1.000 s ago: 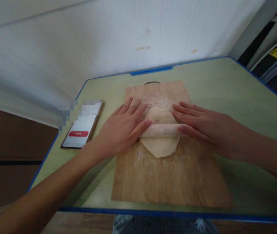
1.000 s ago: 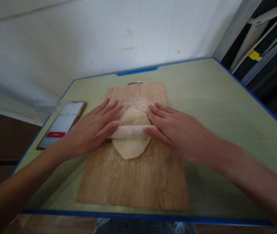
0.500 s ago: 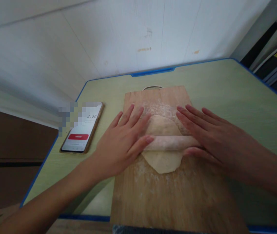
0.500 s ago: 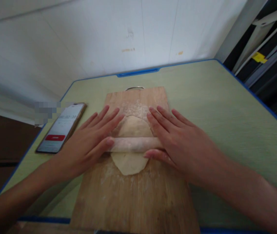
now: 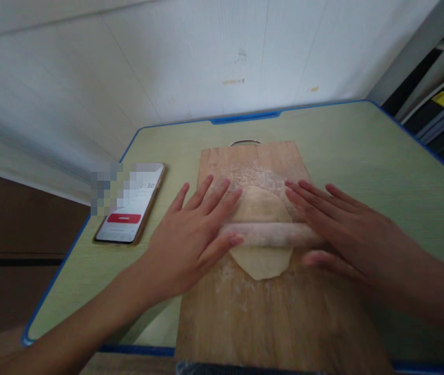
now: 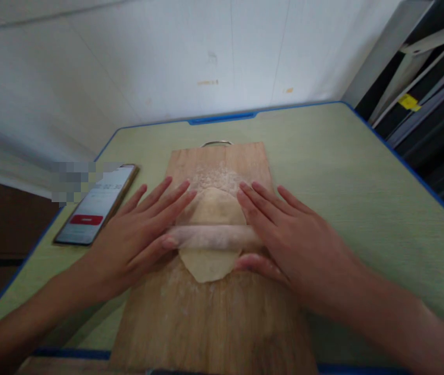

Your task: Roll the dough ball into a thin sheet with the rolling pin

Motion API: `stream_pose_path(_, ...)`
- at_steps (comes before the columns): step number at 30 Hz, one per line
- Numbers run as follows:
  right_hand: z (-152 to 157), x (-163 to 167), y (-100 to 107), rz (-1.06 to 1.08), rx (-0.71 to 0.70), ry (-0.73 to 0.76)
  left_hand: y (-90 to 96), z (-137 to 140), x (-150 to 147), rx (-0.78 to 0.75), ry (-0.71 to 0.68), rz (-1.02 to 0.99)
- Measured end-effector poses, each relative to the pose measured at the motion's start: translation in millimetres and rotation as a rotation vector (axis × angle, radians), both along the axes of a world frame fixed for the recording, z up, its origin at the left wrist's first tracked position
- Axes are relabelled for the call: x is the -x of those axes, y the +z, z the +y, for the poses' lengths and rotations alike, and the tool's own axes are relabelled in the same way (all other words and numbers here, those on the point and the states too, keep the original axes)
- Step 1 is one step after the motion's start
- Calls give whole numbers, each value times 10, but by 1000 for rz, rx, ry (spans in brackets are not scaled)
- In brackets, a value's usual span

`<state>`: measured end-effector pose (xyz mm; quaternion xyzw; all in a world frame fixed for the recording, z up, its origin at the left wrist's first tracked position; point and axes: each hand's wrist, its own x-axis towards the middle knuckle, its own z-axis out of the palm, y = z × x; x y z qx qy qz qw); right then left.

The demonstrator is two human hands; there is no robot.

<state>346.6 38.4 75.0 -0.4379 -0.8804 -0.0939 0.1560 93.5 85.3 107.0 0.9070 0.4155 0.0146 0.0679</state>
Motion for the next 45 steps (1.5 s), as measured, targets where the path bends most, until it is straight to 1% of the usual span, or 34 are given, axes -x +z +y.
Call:
stream_pose_path(3, 140, -7, -5, -4, 9, -3, -17, 127, -58, 29, 103, -4)
stream_pose_path(5, 145, 8, 0, -17, -7, -11, -25, 154, -72, 29, 135, -14)
stream_pose_path(8, 28, 52, 5, -44, -53, -40, -20, 73, -32, -2, 51, -16)
stream_pose_path(10, -16, 73, 0, -46, -69, -68, -15, 41, -12, -4, 24, -31)
stream_pose_path(12, 6, 75, -9, -31, -68, -91, -14, 70, -23, 19, 67, -41)
stream_pose_path(14, 37, 65, -15, -17, -48, -91, -15, 107, -44, 40, 125, -42)
stream_pose_path(15, 34, 60, -15, -17, -36, -83, -15, 106, -47, 44, 132, -42)
stream_pose_path(17, -18, 56, -10, -26, -21, -72, -11, 56, -23, 30, 93, -50)
stream_pose_path(20, -101, 69, -5, -37, -24, -75, -13, -32, 43, 22, -11, -67)
stream_pose_path(22, -84, 79, -6, -31, -35, -76, -23, -14, 52, 35, 3, -77)
stream_pose_path(26, -20, 94, 2, -40, -40, -95, -34, 57, 12, 34, 84, -67)
stream_pose_path(28, -64, 104, 14, -62, -51, -94, -24, 8, 20, 8, 61, -56)
stream_pose_path(31, -132, 121, 18, -84, -90, -92, -14, -75, 50, -19, -15, -32)
stream_pose_path(32, -131, 125, 14, -84, -97, -98, -17, -77, 50, -22, -17, -18)
stream_pose_path(37, -86, 133, -5, -70, -98, -127, -35, -10, -5, -44, 66, 48)
stream_pose_path(41, -146, 155, 3, -108, -146, -124, -28, -53, 7, -38, 27, 59)
stream_pose_path(45, -139, 179, 5, -75, -155, -150, -27, -22, -9, -13, 68, 78)
